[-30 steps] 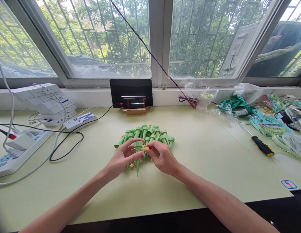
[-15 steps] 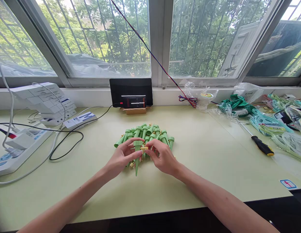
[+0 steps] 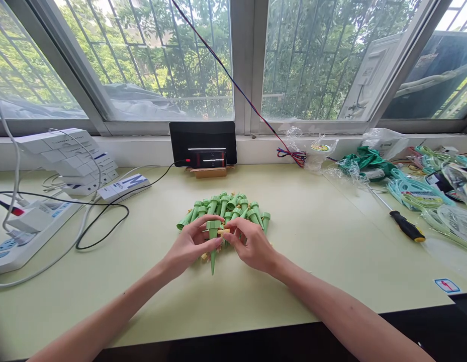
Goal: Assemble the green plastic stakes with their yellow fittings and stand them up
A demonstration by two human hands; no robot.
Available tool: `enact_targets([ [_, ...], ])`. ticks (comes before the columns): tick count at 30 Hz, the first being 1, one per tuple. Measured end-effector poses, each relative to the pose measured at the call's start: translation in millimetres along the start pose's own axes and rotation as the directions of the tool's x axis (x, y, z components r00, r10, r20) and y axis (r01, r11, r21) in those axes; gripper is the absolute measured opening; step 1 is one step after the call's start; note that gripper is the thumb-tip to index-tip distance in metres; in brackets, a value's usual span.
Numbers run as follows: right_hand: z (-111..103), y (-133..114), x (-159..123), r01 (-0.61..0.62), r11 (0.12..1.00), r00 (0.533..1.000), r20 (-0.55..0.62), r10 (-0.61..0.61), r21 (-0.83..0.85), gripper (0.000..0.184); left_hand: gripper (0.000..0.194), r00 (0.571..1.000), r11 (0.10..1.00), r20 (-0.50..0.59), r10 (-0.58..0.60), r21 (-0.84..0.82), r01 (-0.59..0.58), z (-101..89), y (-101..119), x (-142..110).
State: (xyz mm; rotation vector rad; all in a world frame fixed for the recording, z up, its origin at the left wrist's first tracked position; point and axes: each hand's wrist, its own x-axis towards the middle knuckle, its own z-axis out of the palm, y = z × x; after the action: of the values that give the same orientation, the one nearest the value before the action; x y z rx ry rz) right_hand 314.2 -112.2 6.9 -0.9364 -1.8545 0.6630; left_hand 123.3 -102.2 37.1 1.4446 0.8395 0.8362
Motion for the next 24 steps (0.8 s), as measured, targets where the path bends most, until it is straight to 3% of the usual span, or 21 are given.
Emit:
enact_targets([
  [6, 0.4, 0.1, -0.2, 0.023, 1.000, 1.000, -0.016, -0.023, -0.003, 0.010, 0.042, 1.000, 1.000, 0.004, 0.003, -0.005, -0.003, -0.9, -2.6, 0.1],
  [18, -2.3, -0.2, 0.3, 0.029, 0.998, 0.999, 0.025, -0.027, -0.054, 0.025, 0.042, 1.000, 0.999, -0.012, -0.017, 0.043, 0.017, 0.8, -2.4, 0.0],
  [24, -0.4, 0.1, -0.8, 0.035, 0.999, 0.999, -0.008, -0.035, -0.001, 0.011, 0.043, 1.000, 1.000, -0.014, -0.004, 0.010, 0.004, 0.4, -0.9, 0.5],
])
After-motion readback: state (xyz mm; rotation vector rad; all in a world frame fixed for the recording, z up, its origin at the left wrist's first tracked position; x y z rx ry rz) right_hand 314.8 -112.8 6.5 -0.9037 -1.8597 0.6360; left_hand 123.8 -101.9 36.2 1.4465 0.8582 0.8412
